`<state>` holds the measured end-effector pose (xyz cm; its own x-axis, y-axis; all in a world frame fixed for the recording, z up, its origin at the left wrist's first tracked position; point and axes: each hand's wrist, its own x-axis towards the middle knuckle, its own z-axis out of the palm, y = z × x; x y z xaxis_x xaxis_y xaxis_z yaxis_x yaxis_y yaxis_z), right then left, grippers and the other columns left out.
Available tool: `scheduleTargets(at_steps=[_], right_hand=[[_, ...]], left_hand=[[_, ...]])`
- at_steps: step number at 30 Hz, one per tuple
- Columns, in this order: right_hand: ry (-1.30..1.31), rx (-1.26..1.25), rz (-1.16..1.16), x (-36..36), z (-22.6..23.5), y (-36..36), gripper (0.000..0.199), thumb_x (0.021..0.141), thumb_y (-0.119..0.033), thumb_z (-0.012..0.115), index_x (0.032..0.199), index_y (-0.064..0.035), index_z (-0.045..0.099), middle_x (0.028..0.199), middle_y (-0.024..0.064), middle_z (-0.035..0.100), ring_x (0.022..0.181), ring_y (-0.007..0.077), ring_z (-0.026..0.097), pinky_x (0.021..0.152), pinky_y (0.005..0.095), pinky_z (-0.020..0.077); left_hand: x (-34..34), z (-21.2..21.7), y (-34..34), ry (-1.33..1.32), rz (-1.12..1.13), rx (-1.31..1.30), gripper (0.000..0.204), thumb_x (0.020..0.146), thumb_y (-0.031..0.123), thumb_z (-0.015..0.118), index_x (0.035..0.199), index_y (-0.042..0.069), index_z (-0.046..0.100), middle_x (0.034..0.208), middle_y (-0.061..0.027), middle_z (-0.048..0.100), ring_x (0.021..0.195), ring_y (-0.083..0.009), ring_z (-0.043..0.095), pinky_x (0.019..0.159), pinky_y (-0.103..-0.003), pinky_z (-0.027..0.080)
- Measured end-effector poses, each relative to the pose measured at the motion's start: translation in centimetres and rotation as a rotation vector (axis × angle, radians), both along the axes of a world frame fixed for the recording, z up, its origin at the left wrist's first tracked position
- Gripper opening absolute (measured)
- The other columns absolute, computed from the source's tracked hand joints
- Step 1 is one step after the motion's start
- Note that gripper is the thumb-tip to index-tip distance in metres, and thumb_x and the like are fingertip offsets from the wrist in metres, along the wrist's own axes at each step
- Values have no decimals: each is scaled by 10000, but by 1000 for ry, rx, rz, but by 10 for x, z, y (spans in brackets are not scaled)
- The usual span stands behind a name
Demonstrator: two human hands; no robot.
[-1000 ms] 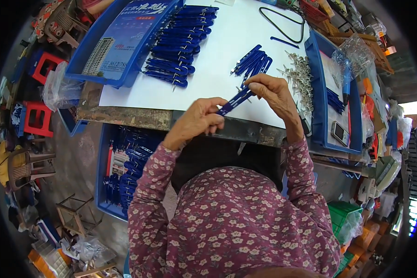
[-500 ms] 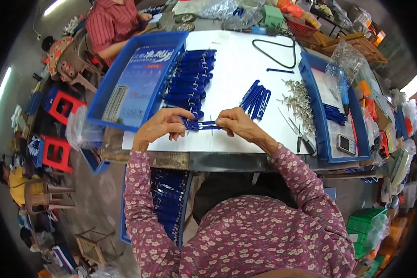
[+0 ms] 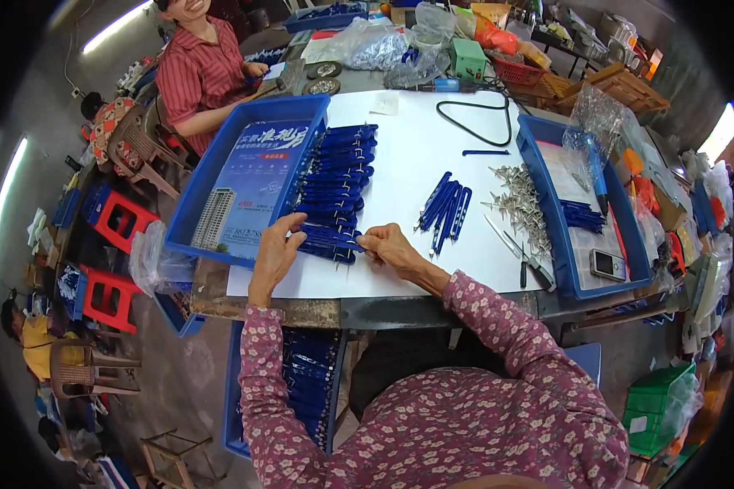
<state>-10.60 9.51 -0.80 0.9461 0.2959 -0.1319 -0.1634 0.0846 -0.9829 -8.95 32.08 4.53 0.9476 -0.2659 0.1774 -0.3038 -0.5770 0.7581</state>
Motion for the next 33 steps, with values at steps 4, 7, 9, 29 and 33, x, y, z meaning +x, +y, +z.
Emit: scheduleTargets(at_steps=[4, 7, 9, 29, 33], right_hand=[[28, 36, -34, -1, 1, 2, 297, 851, -164, 540, 582, -40, 514, 480, 19, 475, 387, 85, 425, 377, 226, 331], [41, 54, -60, 1, -1, 4, 295, 853, -166, 538, 590, -36, 513, 472, 26, 483, 375, 89, 434, 365, 224, 332], [52, 78, -66, 3, -6, 5, 294, 854, -169, 539, 593, -35, 513, 468, 28, 485, 372, 90, 437, 361, 223, 334], [139, 151, -55, -4, -3, 0, 265, 843, -192, 556, 732, 48, 570, 571, 45, 495, 431, 111, 451, 388, 234, 395], [176, 68, -43, -15, 15, -11, 197, 844, -154, 542, 768, 24, 578, 589, 7, 500, 478, 65, 440, 442, 192, 386]], left_hand=[[-3, -4, -3, -114, 26, 21, 335, 763, 54, 529, 1093, 5, 558, 1061, -130, 595, 961, -212, 568, 791, -305, 453], [-8, -2, -8, -196, 14, -1, 292, 757, 13, 525, 1047, -14, 555, 1060, -155, 575, 881, -263, 588, 722, -320, 456], [-10, -1, -13, -175, 7, -44, 284, 747, 9, 531, 1029, -23, 554, 1045, -163, 573, 902, -285, 577, 738, -326, 450], [-25, -30, -17, -253, 34, -1, 245, 738, 6, 540, 979, -37, 561, 1012, -180, 577, 928, -327, 555, 811, -349, 437], [-27, -30, -21, -284, 16, 15, 244, 738, 23, 540, 972, -43, 558, 1011, -181, 572, 941, -340, 540, 829, -367, 425]])
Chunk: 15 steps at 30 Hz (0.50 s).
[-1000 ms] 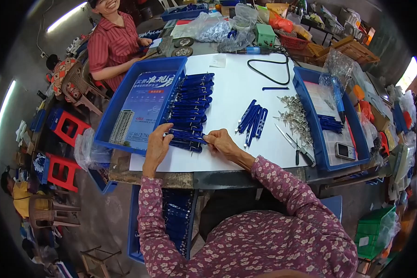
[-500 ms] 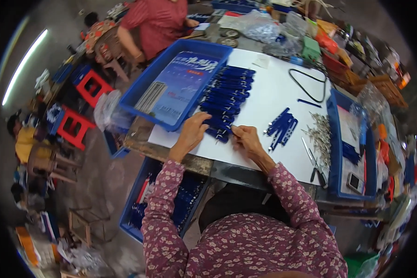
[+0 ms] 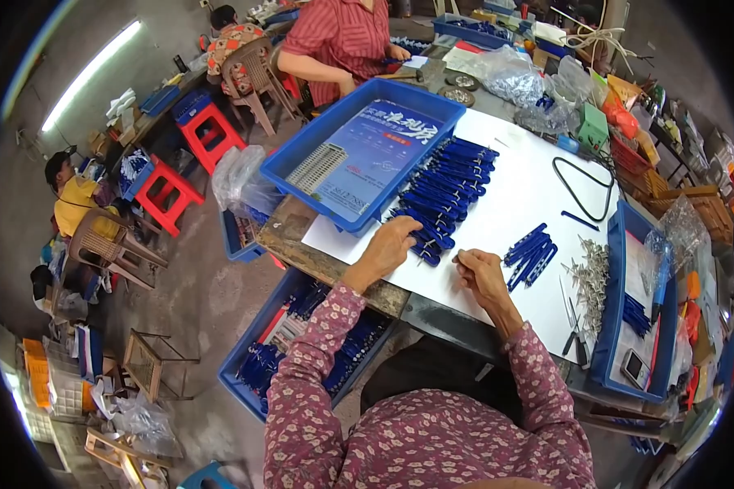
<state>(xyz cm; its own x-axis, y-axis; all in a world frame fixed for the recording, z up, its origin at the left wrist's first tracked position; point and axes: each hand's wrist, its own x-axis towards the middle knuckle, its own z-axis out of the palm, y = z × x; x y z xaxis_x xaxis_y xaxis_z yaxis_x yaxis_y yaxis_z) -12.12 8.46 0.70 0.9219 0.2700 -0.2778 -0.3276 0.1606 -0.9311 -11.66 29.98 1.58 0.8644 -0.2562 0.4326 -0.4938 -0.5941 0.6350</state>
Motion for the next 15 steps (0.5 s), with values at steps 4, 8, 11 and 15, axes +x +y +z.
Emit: scheduleTargets(at_steps=[4, 8, 11, 15], right_hand=[[-11, 36, 32, -13, 17, -4, 196, 838, -154, 553, 753, 22, 565, 593, 4, 478, 492, 60, 417, 448, 197, 376], [-33, 107, 85, -28, 46, -3, 195, 841, -162, 558, 782, 24, 565, 598, -2, 448, 500, 55, 374, 458, 196, 347], [-161, 198, 169, -41, 70, -4, 226, 855, -178, 558, 786, 37, 568, 598, 2, 451, 492, 56, 369, 445, 189, 340], [-363, 165, 199, -57, 113, -13, 247, 857, -183, 560, 810, 60, 564, 585, 14, 459, 485, 56, 391, 423, 183, 330]], left_hand=[[-4, -1, -2, 11, 5, 11, 237, 728, 3, 550, 958, -50, 566, 995, -197, 571, 960, -350, 526, 858, -395, 408], [-6, 5, -5, 62, -16, 8, 238, 735, 4, 544, 966, -49, 565, 1011, -198, 569, 956, -351, 532, 848, -391, 415], [-8, 12, -12, 58, -12, 17, 229, 741, 4, 539, 962, -50, 565, 1015, -198, 567, 953, -349, 535, 842, -390, 419], [-13, 19, -24, 74, -61, -7, 223, 746, 1, 533, 960, -52, 560, 1020, -195, 567, 953, -345, 537, 836, -389, 422]])
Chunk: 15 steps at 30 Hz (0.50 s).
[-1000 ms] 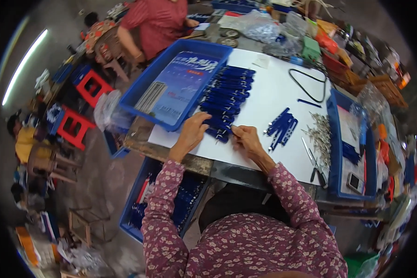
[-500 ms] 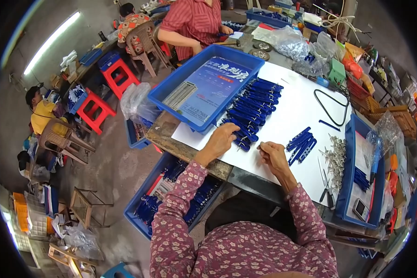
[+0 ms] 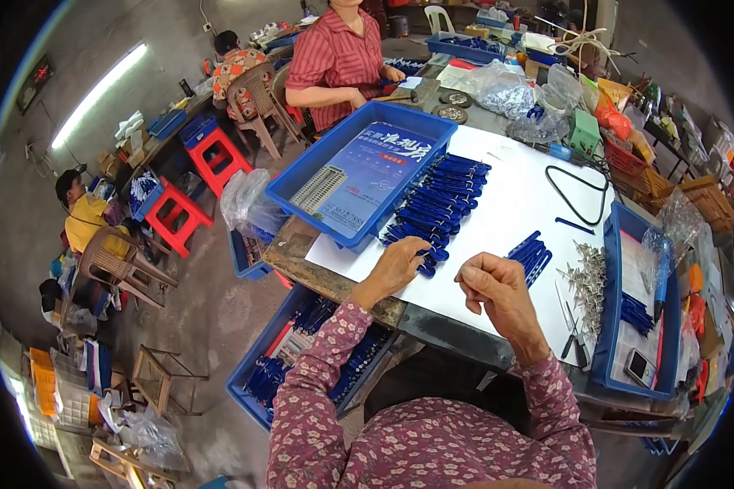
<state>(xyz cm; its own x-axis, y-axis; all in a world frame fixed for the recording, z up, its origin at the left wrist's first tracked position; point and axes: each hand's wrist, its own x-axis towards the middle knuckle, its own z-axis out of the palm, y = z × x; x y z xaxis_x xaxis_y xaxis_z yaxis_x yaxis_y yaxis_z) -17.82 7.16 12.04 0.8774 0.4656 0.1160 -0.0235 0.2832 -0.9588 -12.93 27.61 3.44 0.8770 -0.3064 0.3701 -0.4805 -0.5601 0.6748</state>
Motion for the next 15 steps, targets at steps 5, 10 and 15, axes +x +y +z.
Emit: scheduleTargets(at_steps=[5, 10, 15], right_hand=[[-176, 54, -89, -18, 45, -20, 221, 855, -152, 537, 803, 63, 549, 572, 33, 463, 441, 69, 414, 379, 185, 312], [-386, 92, -183, -32, 71, -38, 250, 864, -177, 517, 777, 58, 511, 561, 42, 455, 409, 57, 378, 352, 183, 288], [-443, 137, -216, -47, 84, -55, 203, 840, -119, 538, 788, 76, 556, 623, 55, 504, 467, 68, 444, 399, 183, 324]], left_hand=[[-5, 5, -16, -21, -52, -4, 219, 751, -4, 527, 963, -54, 555, 998, -189, 576, 926, -339, 551, 825, -373, 433], [-6, 6, -29, -67, -124, 14, 251, 742, -26, 542, 993, -15, 558, 991, -162, 581, 887, -307, 566, 772, -342, 453], [-10, 7, -43, -108, -190, 9, 251, 748, -28, 541, 999, -14, 553, 972, -163, 581, 845, -307, 572, 736, -336, 455]])
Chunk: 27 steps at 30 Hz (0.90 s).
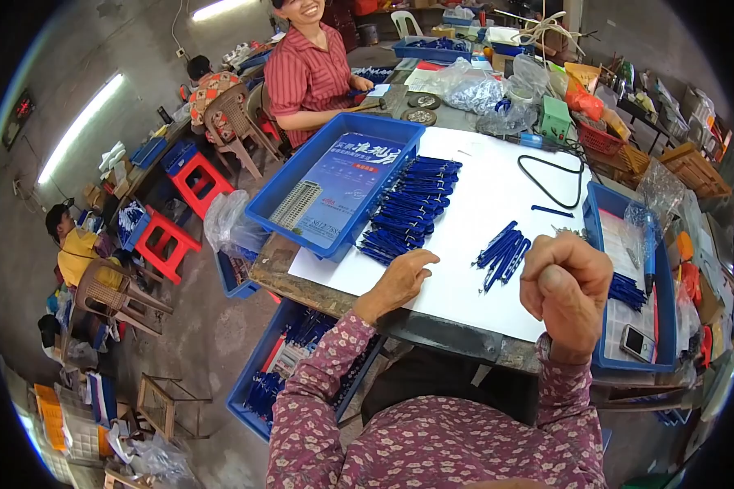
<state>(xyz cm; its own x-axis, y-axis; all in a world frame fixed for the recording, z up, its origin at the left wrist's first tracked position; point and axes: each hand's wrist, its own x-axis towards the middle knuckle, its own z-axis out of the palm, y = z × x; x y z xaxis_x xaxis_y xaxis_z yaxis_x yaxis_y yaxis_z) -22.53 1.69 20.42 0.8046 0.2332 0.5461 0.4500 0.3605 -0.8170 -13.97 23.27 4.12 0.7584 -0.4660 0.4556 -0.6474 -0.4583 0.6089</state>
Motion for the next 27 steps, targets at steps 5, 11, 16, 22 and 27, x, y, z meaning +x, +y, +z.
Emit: scheduleTargets(at_steps=[5, 11, 16, 22, 27], right_hand=[[-185, 24, -124, -5, 8, -15, 200, 815, -102, 532, 769, 92, 547, 591, 72, 499, 444, 71, 421, 388, 185, 292], [-505, 82, 13, 0, 52, -60, 110, 804, -82, 506, 804, 13, 450, 803, 87, 398, 663, 94, 361, 550, 205, 326], [-604, 152, 45, -9, 60, -123, 105, 795, -83, 514, 813, 1, 453, 831, 88, 381, 725, 116, 366, 626, 235, 346], [-667, 127, -28, -24, 17, -215, 79, 786, -64, 511, 807, -2, 467, 813, 79, 390, 708, 119, 370, 613, 240, 357], [-695, 120, -83, -40, -2, -261, 58, 780, -48, 508, 801, -4, 478, 798, 72, 398, 695, 121, 372, 602, 244, 366]], left_hand=[[-14, -1, -14, 27, -51, -25, 267, 731, -70, 540, 992, -18, 545, 961, -165, 573, 808, -298, 566, 715, -324, 453], [-40, -9, -43, -76, -68, -33, 309, 687, -140, 485, 965, -15, 538, 960, -166, 566, 914, -323, 548, 775, -344, 455], [-59, -24, -63, -166, -83, -5, 318, 640, -153, 503, 924, -15, 545, 938, -150, 562, 899, -307, 556, 760, -338, 465], [-62, -39, -77, -165, -103, 17, 322, 612, -154, 508, 903, -21, 549, 922, -141, 566, 868, -304, 565, 749, -334, 471], [-62, -47, -76, -186, -27, 47, 340, 626, -144, 515, 934, -7, 565, 928, -129, 589, 866, -294, 569, 753, -341, 467]])
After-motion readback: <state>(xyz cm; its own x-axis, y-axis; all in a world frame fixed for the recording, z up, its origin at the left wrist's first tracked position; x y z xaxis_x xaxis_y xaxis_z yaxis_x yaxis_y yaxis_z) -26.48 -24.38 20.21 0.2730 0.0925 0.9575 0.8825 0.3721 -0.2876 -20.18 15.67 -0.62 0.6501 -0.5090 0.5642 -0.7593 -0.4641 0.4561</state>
